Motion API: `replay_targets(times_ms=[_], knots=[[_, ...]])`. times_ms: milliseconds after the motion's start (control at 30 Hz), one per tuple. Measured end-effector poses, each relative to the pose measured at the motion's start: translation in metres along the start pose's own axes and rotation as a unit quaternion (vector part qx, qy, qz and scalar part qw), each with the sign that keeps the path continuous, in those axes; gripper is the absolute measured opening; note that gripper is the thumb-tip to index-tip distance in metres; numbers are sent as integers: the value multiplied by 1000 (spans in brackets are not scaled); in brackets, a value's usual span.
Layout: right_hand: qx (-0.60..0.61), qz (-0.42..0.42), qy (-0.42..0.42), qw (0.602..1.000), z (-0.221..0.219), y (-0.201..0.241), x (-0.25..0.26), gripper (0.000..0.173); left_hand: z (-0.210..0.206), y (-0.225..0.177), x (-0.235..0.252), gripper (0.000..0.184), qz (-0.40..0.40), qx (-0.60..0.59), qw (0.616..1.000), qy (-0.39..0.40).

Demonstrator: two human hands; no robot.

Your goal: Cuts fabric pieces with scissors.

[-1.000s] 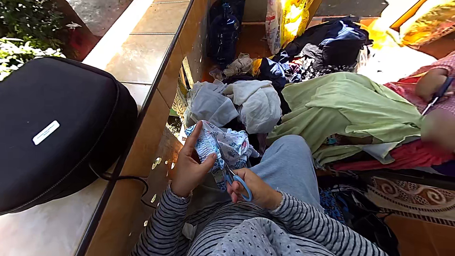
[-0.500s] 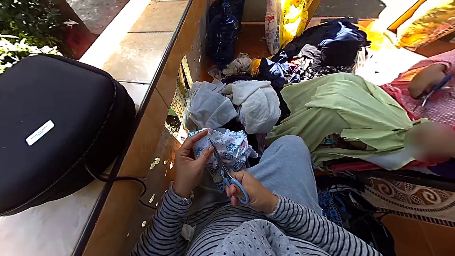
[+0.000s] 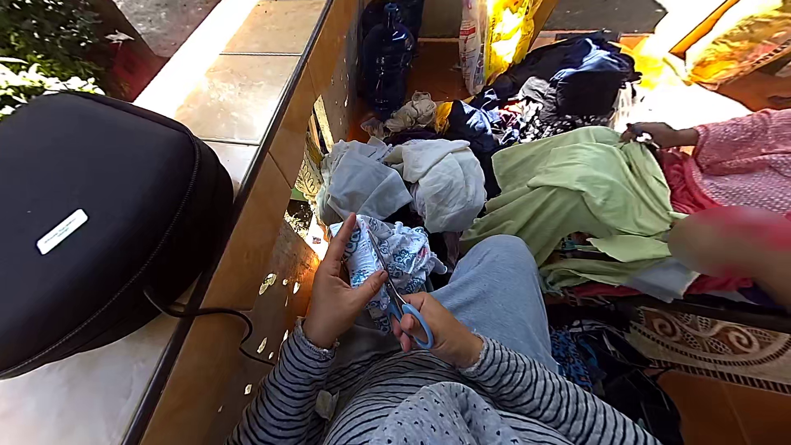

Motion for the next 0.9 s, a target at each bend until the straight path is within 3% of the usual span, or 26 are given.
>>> replay_targets(times_ms=[200, 400, 467, 567, 633, 767, 900], knots=[[-2, 13, 41, 999, 2, 3, 6, 51, -1, -2, -1, 91, 5, 2, 1000, 17], [7, 30, -20, 999, -3, -1, 1, 36, 0, -6, -1, 88, 1, 2, 1000, 16], [-4, 23, -29, 999, -2, -3, 0, 36, 0, -6, 0, 75, -8, -12, 1000, -2], [2, 2, -13, 1000, -1, -7, -2, 36, 2, -2, 2, 34, -29, -10, 997, -72], [0, -18, 13, 1000, -1, -7, -4, 39, 6, -2, 4, 25, -12, -3, 995, -95], [13, -42, 47, 998, 0, -8, -4, 43, 13, -6, 7, 56, 81, -11, 995, -57], [27, -45, 41, 998, -3, -1, -1, 43, 10, -6, 6, 65, 70, -19, 996, -50]])
Point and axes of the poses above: each hand's wrist, its own x-axis towards the middle knuckle, its own z-axis out of the back of the hand, y = z × x, the point moved 1 cm from there along x, towards the middle knuckle, and after that the axes turned 10 degrees about -y, right-handed, at the moved point
